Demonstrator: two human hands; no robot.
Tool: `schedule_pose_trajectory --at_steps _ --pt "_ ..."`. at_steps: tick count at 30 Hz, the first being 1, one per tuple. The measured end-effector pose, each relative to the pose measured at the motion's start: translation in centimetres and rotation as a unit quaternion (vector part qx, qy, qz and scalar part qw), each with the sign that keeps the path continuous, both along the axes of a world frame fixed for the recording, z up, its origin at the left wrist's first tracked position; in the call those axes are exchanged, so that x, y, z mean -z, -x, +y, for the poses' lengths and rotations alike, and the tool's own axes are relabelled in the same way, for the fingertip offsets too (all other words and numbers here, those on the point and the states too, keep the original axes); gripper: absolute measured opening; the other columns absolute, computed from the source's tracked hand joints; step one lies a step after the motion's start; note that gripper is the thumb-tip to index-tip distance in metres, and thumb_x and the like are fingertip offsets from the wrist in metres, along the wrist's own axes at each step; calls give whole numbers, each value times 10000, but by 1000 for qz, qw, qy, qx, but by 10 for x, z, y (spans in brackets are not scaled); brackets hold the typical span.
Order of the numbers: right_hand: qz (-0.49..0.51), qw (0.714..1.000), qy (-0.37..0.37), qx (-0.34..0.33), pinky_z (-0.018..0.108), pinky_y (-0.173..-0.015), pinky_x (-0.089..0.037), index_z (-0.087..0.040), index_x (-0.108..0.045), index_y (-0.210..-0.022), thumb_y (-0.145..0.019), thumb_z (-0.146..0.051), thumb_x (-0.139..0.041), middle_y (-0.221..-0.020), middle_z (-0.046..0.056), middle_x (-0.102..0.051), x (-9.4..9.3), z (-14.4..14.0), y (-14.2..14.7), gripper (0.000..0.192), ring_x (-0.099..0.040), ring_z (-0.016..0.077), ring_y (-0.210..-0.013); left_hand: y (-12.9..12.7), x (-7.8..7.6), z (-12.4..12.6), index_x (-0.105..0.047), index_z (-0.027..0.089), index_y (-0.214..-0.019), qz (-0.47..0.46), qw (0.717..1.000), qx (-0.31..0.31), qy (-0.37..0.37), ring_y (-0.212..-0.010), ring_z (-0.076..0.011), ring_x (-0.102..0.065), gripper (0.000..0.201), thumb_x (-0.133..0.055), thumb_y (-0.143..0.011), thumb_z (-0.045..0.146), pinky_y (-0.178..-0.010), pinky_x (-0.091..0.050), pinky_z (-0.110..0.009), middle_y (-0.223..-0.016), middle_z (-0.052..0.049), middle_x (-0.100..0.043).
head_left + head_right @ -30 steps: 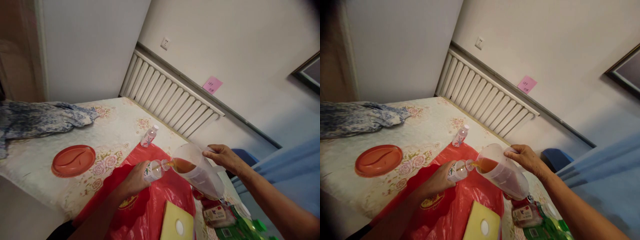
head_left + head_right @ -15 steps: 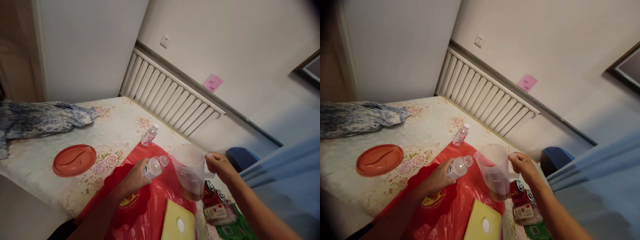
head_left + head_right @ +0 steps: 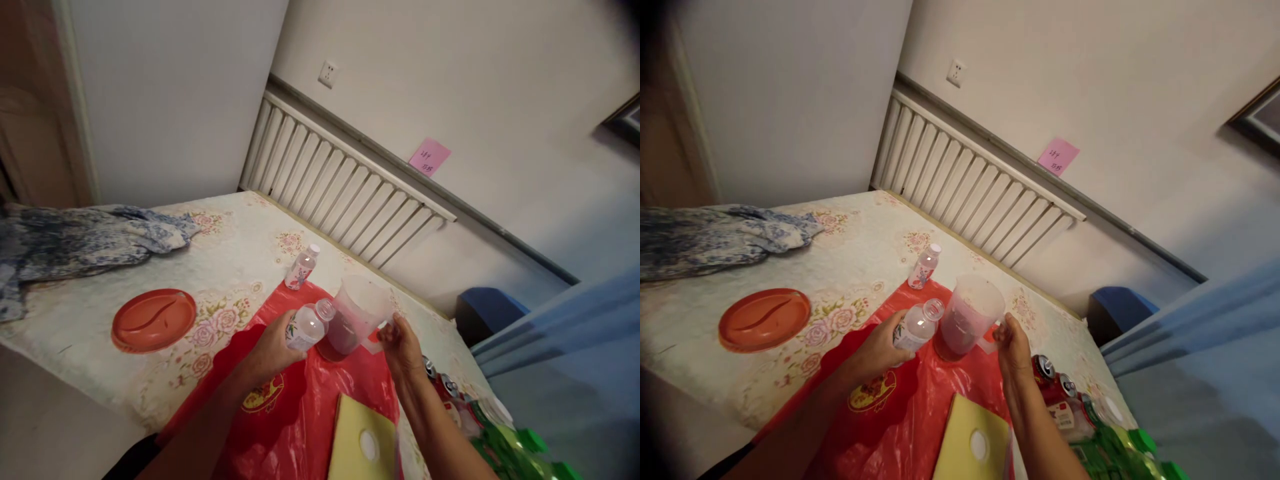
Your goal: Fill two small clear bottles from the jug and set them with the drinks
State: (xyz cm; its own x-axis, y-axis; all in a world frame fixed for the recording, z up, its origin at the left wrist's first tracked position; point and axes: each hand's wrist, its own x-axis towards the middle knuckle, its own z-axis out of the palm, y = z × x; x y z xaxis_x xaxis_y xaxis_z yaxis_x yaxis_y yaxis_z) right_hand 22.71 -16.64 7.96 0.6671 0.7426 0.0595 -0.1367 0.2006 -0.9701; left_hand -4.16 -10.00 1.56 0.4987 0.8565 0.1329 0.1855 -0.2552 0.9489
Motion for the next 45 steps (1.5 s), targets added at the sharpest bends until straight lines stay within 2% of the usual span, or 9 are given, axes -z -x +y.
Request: schedule_pose_trajectory --at_steps 8,14,17,23,27,30,34,38,45 --pt "-1 1000 -14 13 246 -527 -397 -221 -446 -592 -671 -463 -682 -476 -103 -419 33 -8 8 347 -383 79 -449 1 0 0 -442 301 -1285 -25 999 35 12 -1127 -194 -609 685 -635 -633 220 -900 -459 -233 -1257 3 -649" --pt "-90 992 67 64 279 -662 -484 -186 -653 -870 -709 -605 -674 -784 -4 -672 37 -40 -7 449 -614 159 -723 1 -7 -4 -455 313 -1304 -10 997 73 18 -1109 -216 -627 687 -621 -642 230 -877 -473 -241 -1260 11 -658" --pt "-223 955 163 103 301 -688 -503 -196 -678 -1006 -654 -550 -745 -847 7 -695 43 -76 -12 503 -640 196 -779 2 -8 -5 -473 322 -1286 -5 996 87 24 -1089 -216 -635 660 -617 -649 234 -868 -477 -245 -1238 22 -669" --pt "-446 848 283 -49 359 -617 -547 -232 -697 -1039 -639 -319 -736 -839 38 -688 85 -153 6 411 -634 223 -652 1 -4 -5 -432 339 -1303 -25 993 115 30 -1109 -208 -628 689 -620 -653 208 -888 -475 -239 -1269 27 -647" --pt "-516 790 320 -85 377 -841 -560 -260 -689 -1061 -656 -202 -655 -997 66 -683 103 -174 19 411 -677 266 -929 0 -5 -7 -429 325 -1310 -19 991 133 28 -1088 -205 -634 695 -607 -652 192 -869 -473 -231 -1246 17 -656" --pt "-523 780 330 -92 368 -828 -559 -251 -704 -996 -657 -168 -604 -905 59 -677 105 -174 23 363 -680 261 -890 0 -6 -8 -463 322 -1271 -28 990 133 27 -1068 -207 -640 661 -610 -638 204 -857 -476 -235 -1209 20 -670" --pt "-495 804 313 -108 351 -714 -556 -226 -695 -938 -666 -181 -621 -864 47 -686 88 -162 28 286 -669 245 -788 0 -6 -8 -484 320 -1245 -29 988 146 35 -1059 -215 -640 649 -617 -620 211 -846 -487 -246 -1178 28 -678" --pt "-516 809 254 -120 289 -605 -506 -219 -657 -939 -671 -138 -621 -822 17 -643 40 -134 41 282 -608 188 -687 1 -9 -10 -494 322 -1238 -30 987 152 29 -1037 -204 -642 660 -624 -604 192 -835 -491 -236 -1159 37 -677" --pt "-618 751 160 -167 349 -830 -505 -247 -589 -1095 -737 -62 -577 -1084 67 -578 -42 -81 66 403 -592 213 -950 3 -16 -16 -516 365 -1227 9 990 142 9 -1023 -211 -649 688 -623 -578 162 -793 -481 -231 -1170 62 -685"
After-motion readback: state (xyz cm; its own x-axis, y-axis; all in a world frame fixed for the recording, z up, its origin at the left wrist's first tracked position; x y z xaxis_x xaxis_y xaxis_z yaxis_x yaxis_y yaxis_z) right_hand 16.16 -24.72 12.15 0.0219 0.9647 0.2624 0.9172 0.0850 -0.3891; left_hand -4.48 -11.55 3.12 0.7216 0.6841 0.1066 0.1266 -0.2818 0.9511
